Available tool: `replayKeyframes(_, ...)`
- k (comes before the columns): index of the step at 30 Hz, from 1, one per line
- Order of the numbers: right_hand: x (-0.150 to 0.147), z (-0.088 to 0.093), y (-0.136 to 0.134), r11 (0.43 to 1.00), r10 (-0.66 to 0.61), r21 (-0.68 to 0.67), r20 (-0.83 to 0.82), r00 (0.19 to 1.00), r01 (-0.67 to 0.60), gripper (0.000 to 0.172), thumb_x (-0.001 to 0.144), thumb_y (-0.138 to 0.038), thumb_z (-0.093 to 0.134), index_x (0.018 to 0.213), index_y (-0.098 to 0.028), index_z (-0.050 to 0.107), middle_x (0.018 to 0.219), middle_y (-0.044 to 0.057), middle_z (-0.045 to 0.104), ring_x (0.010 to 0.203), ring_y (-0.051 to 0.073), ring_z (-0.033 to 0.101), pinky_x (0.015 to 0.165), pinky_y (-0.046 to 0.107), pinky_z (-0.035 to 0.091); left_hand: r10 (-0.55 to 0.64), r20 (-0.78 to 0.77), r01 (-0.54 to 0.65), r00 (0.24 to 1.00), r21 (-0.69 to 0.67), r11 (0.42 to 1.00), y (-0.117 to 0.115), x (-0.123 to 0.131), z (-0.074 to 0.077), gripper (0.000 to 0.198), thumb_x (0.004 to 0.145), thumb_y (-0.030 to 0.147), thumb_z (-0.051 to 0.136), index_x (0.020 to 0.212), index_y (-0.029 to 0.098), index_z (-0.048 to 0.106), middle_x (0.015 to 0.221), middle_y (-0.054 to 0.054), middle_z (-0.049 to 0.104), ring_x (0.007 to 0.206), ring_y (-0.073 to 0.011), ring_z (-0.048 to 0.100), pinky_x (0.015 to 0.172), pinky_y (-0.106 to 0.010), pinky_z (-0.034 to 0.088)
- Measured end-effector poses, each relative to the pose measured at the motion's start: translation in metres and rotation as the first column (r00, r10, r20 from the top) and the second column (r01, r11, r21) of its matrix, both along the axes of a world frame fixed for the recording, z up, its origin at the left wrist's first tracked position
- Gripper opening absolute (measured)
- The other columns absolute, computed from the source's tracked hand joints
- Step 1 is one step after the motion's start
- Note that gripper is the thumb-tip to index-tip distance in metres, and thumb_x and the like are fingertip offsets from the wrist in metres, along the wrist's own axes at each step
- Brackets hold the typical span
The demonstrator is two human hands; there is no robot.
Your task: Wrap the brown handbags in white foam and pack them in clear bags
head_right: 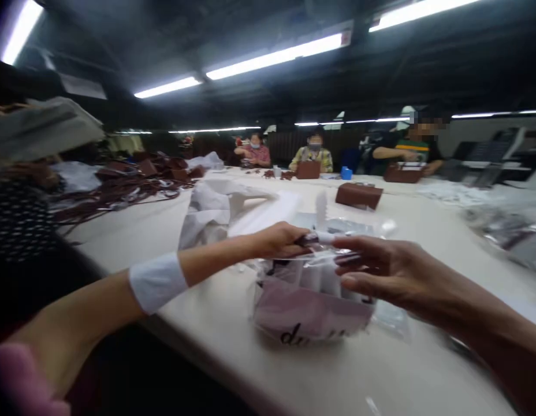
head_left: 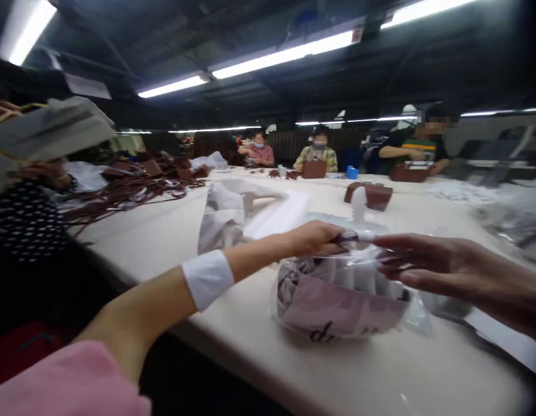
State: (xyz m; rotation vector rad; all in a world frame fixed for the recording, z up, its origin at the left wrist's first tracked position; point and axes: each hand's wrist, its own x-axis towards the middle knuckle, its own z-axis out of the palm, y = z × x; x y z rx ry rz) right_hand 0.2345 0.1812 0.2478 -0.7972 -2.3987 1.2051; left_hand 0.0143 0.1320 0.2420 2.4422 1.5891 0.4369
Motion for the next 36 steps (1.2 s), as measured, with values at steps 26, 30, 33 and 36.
replayKeyframes(26,0.007,0.029,0.032,0.850,0.035,0.525,0.028,0.999,-0.045,0.028,0.078,-0.046,0.057,0.073,-0.020,0.065,0.123,0.008,0.049,0.111,0.026,0.048,0.087,0.037,0.041,-0.167,0.530,0.104,0.831,0.148,0.984,0.014,-0.010,0.012,0.018,0.086,0.024,0.043,0.084,0.012,0.055,0.078,-0.003,0.061,0.075,-0.0115,0.056,0.073,-0.023,0.044)
replayKeyframes(30,-0.004,0.011,0.058,0.969,0.210,0.120,0.046,0.977,-0.214,0.037,0.080,-0.048,0.053,0.075,-0.013,0.060,0.070,0.002,0.055,0.064,0.013,0.052,0.057,0.022,0.039,-0.144,0.535,0.122,0.833,0.077,0.990,0.016,-0.006,0.006,0.018,0.086,0.028,0.044,0.083,0.014,0.057,0.080,-0.002,0.062,0.077,-0.0133,0.057,0.075,-0.024,0.045)
replayKeyframes(33,-0.010,0.005,0.060,0.973,0.186,0.131,0.045,0.982,-0.190,0.038,0.081,-0.048,0.052,0.068,-0.013,0.059,0.061,-0.002,0.048,0.058,0.010,0.045,0.053,0.020,0.033,-0.046,0.555,0.041,0.831,0.023,0.999,0.022,-0.013,0.001,0.022,0.086,0.035,0.045,0.083,0.017,0.057,0.080,-0.002,0.062,0.079,-0.0154,0.059,0.075,-0.026,0.046)
replayKeyframes(36,-0.015,0.005,0.056,0.959,0.174,0.224,0.012,0.985,-0.172,0.029,0.076,-0.044,0.061,0.077,-0.016,0.065,0.086,0.002,0.055,0.082,0.013,0.051,0.071,0.020,0.036,0.103,0.654,-0.131,0.750,-0.005,0.991,0.040,-0.028,-0.005,0.026,0.083,0.043,0.048,0.082,0.018,0.054,0.080,-0.001,0.061,0.075,-0.0176,0.061,0.070,-0.028,0.049)
